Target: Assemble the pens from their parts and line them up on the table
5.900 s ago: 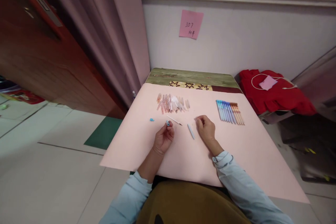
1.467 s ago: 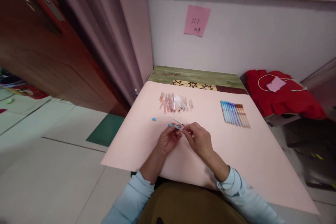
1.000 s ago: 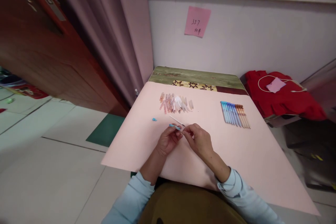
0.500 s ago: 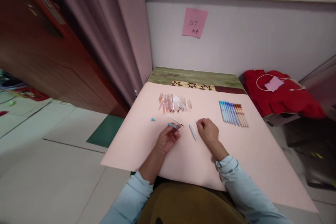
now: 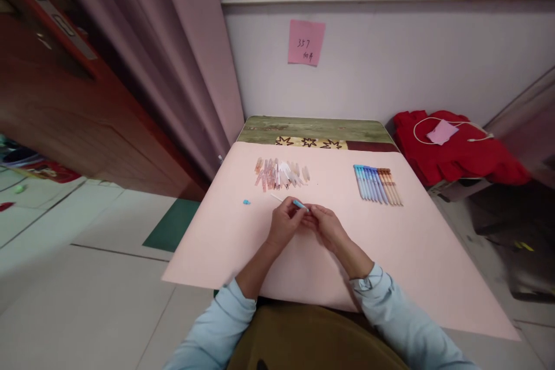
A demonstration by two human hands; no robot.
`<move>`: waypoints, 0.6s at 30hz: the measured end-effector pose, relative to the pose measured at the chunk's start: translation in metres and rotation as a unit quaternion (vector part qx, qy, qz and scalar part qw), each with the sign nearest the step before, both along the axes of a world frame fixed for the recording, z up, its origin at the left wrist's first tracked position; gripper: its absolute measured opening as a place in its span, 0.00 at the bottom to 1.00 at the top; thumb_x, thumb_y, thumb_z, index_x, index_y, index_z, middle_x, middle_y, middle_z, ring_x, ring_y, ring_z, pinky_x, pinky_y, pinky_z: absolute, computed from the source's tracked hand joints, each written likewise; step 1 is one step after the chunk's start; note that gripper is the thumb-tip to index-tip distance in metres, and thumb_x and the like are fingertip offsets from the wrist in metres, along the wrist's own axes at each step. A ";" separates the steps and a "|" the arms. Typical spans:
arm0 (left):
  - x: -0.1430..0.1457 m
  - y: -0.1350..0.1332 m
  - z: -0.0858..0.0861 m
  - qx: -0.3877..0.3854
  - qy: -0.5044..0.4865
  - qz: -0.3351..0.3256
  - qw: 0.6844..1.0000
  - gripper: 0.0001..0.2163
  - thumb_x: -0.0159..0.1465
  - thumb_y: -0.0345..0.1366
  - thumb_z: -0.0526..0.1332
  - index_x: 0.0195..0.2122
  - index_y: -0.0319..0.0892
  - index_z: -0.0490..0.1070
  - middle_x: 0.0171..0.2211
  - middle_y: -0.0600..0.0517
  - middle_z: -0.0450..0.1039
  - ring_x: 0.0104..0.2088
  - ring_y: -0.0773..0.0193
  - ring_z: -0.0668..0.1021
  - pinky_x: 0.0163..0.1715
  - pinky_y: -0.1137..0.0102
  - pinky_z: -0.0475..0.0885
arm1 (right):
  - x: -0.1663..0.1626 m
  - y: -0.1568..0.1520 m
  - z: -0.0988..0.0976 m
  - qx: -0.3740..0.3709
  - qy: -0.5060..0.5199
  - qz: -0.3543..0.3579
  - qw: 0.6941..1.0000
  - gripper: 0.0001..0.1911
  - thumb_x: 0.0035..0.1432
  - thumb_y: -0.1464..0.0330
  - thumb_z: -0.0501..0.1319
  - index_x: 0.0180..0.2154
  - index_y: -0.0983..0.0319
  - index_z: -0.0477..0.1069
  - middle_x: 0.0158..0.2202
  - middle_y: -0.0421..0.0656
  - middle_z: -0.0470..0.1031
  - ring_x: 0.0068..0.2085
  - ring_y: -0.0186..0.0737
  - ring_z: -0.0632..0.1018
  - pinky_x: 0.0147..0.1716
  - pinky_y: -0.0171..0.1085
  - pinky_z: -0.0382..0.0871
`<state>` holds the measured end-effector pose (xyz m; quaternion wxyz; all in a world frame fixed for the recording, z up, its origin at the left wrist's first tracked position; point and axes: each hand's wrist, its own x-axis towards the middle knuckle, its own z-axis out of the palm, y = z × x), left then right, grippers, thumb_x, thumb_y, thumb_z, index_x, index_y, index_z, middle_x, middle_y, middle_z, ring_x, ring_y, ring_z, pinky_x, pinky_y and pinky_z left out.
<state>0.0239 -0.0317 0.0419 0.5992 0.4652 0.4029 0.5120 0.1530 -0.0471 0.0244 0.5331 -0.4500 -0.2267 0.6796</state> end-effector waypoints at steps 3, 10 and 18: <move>0.002 -0.002 -0.001 0.039 0.088 0.019 0.995 0.06 0.54 0.34 0.69 0.30 0.41 0.74 0.26 0.55 0.73 0.25 0.70 0.71 0.28 0.75 0.65 | 0.004 -0.001 -0.001 -0.016 0.034 -0.004 0.999 0.07 0.58 0.68 0.63 0.36 0.65 0.76 0.35 0.48 0.81 0.38 0.39 0.82 0.42 0.36 0.77; -0.002 0.006 -0.011 -0.050 0.007 0.100 0.994 0.11 0.53 0.38 0.70 0.33 0.40 0.72 0.25 0.55 0.72 0.21 0.72 0.68 0.22 0.74 0.62 | 0.021 0.003 -0.001 -0.041 0.020 -0.032 0.998 0.07 0.52 0.75 0.65 0.36 0.66 0.75 0.33 0.48 0.80 0.37 0.38 0.82 0.41 0.34 0.77; -0.034 0.002 -0.018 -0.195 -0.299 -0.079 0.931 0.11 0.53 0.32 0.70 0.35 0.38 0.72 0.30 0.52 0.71 0.23 0.73 0.67 0.21 0.77 0.60 | 0.056 0.033 0.012 0.162 -0.531 -0.001 0.831 0.08 0.60 0.63 0.60 0.32 0.60 0.72 0.24 0.39 0.75 0.26 0.37 0.77 0.31 0.36 0.69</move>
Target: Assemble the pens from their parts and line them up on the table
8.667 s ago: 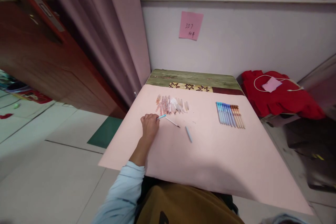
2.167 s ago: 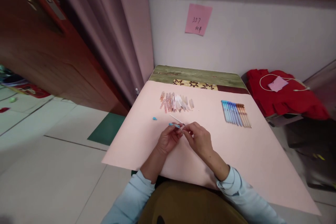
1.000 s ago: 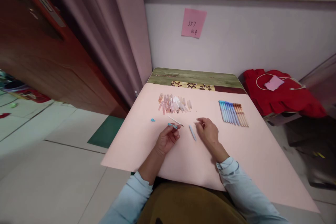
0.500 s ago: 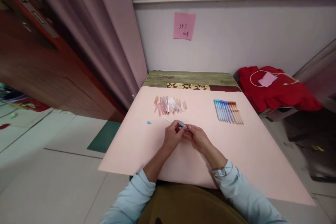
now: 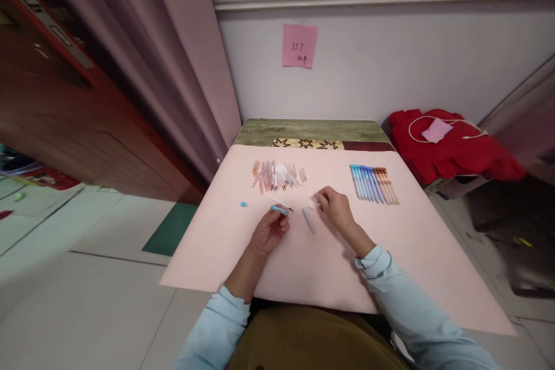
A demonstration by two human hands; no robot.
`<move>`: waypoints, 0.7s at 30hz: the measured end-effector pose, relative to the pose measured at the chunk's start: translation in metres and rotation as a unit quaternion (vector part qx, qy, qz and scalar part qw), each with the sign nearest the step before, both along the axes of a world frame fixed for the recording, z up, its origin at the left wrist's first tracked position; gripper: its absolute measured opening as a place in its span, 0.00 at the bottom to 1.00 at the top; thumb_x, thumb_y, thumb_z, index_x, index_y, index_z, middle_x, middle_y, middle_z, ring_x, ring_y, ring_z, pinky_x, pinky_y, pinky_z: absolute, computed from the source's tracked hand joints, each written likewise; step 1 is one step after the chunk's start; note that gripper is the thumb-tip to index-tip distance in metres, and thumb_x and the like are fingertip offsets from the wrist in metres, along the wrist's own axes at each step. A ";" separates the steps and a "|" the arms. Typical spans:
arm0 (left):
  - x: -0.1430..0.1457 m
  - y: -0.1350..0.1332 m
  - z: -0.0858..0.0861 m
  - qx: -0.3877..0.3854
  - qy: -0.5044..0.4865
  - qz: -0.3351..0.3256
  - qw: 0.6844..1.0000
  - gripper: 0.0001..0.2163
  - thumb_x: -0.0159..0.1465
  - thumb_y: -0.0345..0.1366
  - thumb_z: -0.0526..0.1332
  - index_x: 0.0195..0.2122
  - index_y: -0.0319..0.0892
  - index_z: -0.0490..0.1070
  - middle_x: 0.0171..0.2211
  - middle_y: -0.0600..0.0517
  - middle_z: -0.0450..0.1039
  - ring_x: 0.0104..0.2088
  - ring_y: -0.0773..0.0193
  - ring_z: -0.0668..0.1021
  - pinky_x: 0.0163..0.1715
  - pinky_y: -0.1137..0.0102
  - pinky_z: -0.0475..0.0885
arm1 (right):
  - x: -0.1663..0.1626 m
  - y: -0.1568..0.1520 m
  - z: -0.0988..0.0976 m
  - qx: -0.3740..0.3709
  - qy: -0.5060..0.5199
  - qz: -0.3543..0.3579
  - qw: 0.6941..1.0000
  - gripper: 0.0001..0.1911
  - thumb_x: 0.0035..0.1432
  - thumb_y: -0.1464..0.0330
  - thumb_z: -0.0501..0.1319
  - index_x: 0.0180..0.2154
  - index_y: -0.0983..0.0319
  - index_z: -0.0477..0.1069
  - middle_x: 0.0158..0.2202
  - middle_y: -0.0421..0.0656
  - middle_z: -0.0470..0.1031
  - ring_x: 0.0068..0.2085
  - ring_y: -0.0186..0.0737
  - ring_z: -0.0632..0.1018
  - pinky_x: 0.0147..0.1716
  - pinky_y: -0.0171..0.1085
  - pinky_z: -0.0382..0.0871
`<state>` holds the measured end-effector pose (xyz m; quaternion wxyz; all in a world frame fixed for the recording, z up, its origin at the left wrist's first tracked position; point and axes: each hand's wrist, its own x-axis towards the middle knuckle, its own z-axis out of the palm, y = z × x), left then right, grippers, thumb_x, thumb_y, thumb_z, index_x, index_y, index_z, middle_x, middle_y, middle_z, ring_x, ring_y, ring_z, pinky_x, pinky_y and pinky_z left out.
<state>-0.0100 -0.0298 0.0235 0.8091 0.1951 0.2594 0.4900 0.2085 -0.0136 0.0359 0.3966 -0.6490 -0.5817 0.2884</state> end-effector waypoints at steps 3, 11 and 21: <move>-0.003 -0.001 -0.003 -0.008 -0.035 0.012 0.999 0.09 0.55 0.31 0.69 0.35 0.37 0.73 0.30 0.52 0.70 0.24 0.73 0.67 0.21 0.76 0.60 | 0.001 0.011 -0.001 0.015 -0.203 0.027 0.979 0.09 0.61 0.63 0.61 0.31 0.60 0.74 0.29 0.42 0.78 0.32 0.38 0.77 0.33 0.34 0.64; -0.007 0.002 -0.010 -0.032 -0.093 0.024 0.995 0.07 0.56 0.31 0.68 0.35 0.37 0.73 0.30 0.52 0.70 0.25 0.71 0.67 0.24 0.74 0.62 | -0.004 0.012 -0.021 0.070 -0.241 0.069 0.966 0.15 0.65 0.60 0.56 0.35 0.58 0.79 0.36 0.43 0.78 0.36 0.37 0.77 0.37 0.33 0.64; -0.007 0.014 -0.011 -0.075 -0.155 0.023 0.985 0.06 0.55 0.30 0.68 0.33 0.36 0.73 0.27 0.52 0.67 0.24 0.72 0.65 0.22 0.75 0.60 | 0.004 0.164 0.001 0.042 -0.206 -0.045 0.977 0.10 0.57 0.65 0.60 0.35 0.60 0.79 0.35 0.42 0.81 0.35 0.38 0.77 0.35 0.33 0.65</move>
